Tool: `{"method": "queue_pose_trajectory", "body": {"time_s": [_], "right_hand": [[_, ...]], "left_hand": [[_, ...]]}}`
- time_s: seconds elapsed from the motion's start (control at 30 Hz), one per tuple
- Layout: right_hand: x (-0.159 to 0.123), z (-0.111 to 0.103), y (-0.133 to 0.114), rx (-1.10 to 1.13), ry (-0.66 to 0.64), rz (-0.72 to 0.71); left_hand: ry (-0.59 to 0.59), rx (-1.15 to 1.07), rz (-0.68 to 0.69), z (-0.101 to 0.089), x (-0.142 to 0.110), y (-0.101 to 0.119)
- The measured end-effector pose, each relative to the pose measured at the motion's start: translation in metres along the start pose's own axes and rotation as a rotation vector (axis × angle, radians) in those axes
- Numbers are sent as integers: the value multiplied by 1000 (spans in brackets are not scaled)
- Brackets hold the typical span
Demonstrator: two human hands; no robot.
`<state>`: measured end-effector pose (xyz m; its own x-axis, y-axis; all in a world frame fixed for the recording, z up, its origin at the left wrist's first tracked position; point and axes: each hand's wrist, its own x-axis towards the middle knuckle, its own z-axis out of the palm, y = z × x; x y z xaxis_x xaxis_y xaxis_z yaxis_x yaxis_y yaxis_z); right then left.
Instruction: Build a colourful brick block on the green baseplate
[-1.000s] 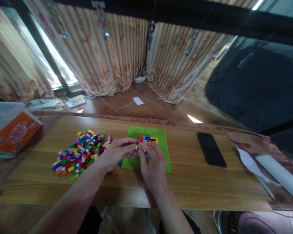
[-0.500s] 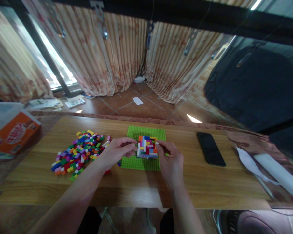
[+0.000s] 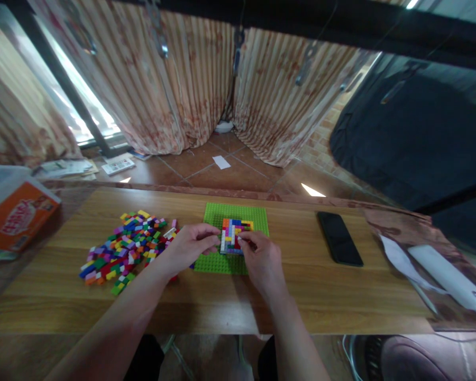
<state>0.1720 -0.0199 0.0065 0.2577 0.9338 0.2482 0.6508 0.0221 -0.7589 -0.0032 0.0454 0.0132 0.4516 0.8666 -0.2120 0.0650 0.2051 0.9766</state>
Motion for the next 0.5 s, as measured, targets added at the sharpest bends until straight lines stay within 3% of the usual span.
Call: {"method": "queue_pose_trajectory", "body": {"time_s": [0.27,0.5], "right_hand": [[4,5,-1,-55,-7,-29],[5,7,-1,-9,10,50]], "left_hand": [[0,2,-11,1,-2,1],[6,48,2,0,0,-4]]}}
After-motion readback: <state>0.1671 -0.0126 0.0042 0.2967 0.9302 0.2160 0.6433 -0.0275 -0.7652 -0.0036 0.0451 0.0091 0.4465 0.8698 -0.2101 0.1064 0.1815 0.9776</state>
